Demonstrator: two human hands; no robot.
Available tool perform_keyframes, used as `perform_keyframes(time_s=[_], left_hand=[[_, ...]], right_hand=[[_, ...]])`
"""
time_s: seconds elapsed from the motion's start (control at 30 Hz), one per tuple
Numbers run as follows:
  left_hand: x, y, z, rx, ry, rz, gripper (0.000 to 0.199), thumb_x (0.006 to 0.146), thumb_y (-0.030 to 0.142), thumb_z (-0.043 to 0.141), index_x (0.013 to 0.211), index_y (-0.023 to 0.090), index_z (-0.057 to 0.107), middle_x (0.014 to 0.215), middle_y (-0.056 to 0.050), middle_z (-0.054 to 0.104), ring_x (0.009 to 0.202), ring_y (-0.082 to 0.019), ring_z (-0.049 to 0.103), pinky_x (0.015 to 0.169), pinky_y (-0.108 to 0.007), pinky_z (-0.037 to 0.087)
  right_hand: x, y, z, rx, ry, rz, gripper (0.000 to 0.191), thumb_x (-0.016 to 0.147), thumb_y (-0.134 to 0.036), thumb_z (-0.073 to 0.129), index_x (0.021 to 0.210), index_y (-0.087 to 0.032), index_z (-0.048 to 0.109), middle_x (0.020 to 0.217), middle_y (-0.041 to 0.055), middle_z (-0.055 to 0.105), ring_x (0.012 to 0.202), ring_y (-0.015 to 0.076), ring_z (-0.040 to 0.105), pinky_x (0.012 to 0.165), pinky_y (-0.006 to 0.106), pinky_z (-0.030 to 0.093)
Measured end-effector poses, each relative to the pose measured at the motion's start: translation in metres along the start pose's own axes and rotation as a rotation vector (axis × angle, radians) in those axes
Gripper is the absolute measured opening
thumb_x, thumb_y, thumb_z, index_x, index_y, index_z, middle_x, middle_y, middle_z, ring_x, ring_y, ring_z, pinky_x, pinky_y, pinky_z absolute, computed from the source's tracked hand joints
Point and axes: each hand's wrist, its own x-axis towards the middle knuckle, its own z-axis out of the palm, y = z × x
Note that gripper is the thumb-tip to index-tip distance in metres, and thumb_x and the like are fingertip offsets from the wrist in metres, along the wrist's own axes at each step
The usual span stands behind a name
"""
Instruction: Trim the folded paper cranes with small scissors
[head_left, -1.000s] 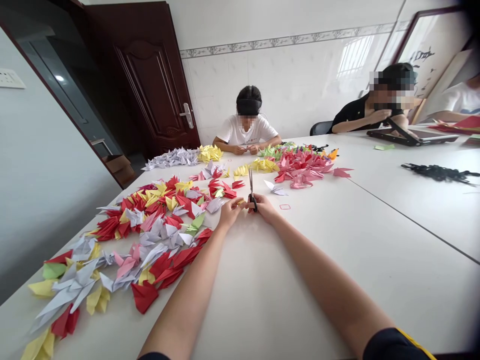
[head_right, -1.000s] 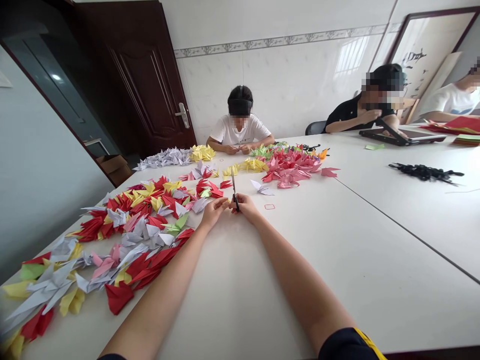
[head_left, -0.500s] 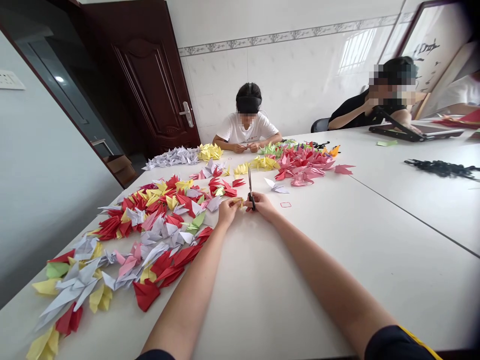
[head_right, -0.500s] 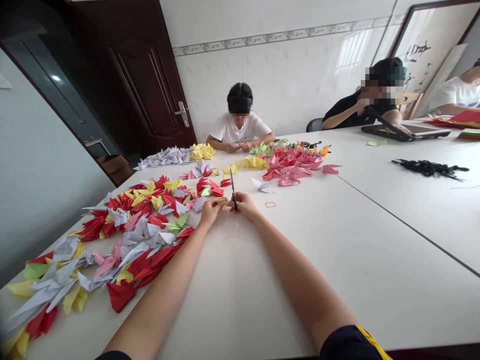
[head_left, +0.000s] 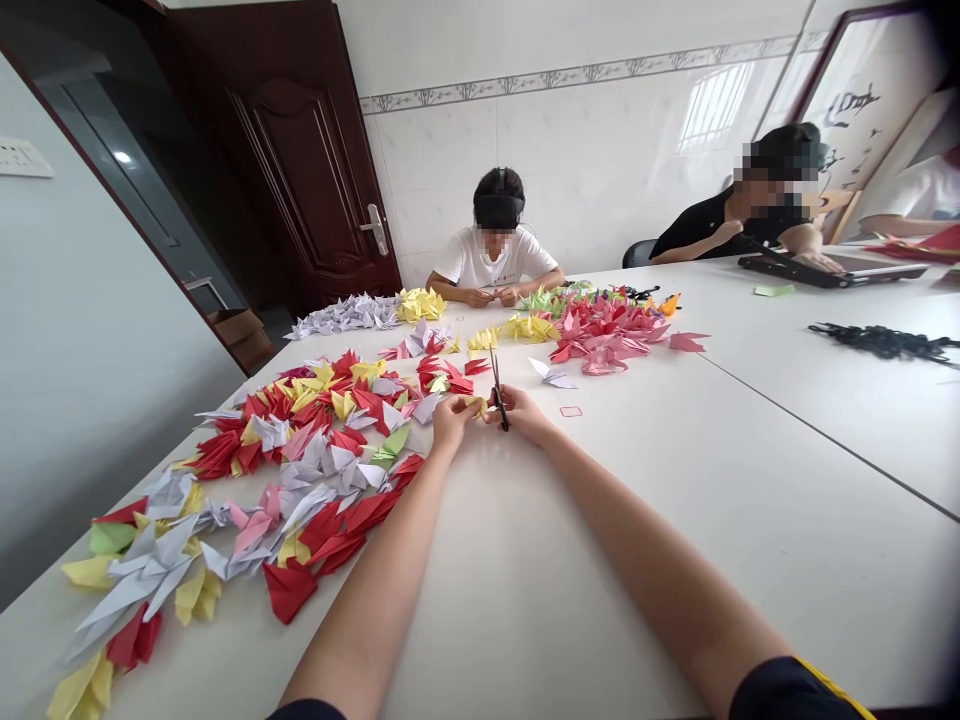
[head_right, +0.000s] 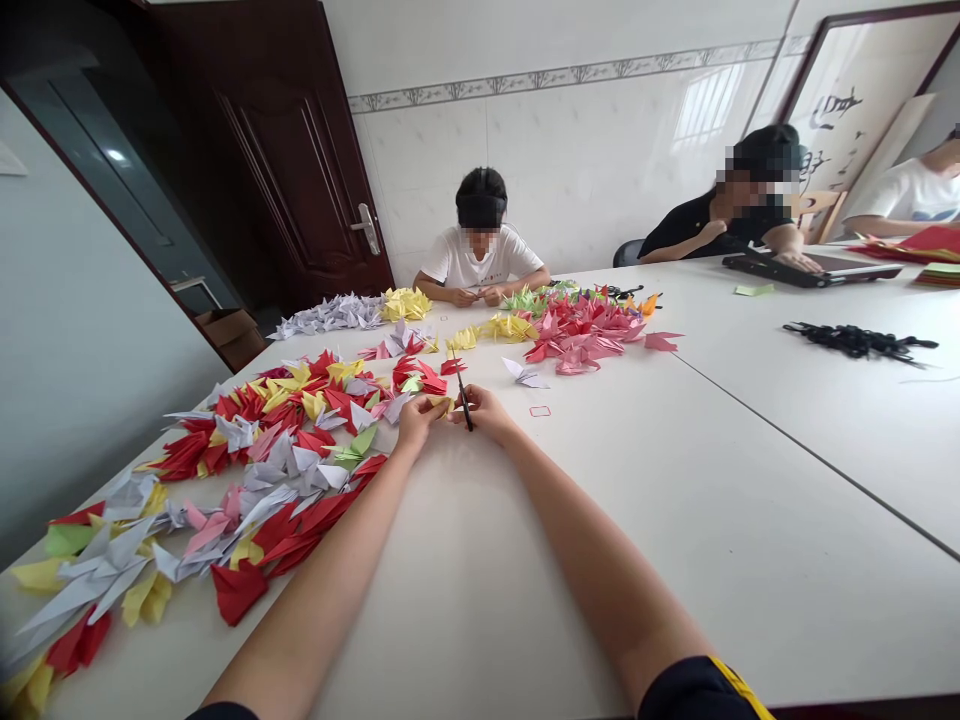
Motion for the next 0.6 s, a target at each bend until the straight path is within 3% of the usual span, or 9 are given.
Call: perform_keyframes(time_s=[0.2, 0.6], left_hand=[[0.001, -0.003, 0.001, -0.020, 0.023, -0.013, 0.035, 0.071, 0.050, 0.072, 0.071, 0.016, 0.067, 0.070, -0.004, 0.068, 0.066, -0.017, 0.060, 0.065, -0.028, 0.046], [0.005, -0.015, -0.001, -0.071, 0.085, -0.033, 0.038, 0.072, 0.052, 0.072, 0.082, 0.015, 0.067, 0.082, -0.008, 0.070, 0.075, -0.021, 0.066, 0.071, -0.034, 0.055]], right_hand=[[-0.001, 0.000, -0.001, 0.036, -0.012, 0.008, 0.042, 0.055, -0.032, 0.084, 0.084, -0.020, 0.056, 0.087, 0.0009, 0.065, 0.070, 0.0157, 0.066, 0.056, 0.024, 0.048], [-0.003, -0.003, -0.004, 0.088, -0.015, 0.036, 0.037, 0.062, -0.034, 0.081, 0.086, -0.019, 0.056, 0.077, -0.0009, 0.065, 0.069, 0.0177, 0.069, 0.058, 0.024, 0.047]])
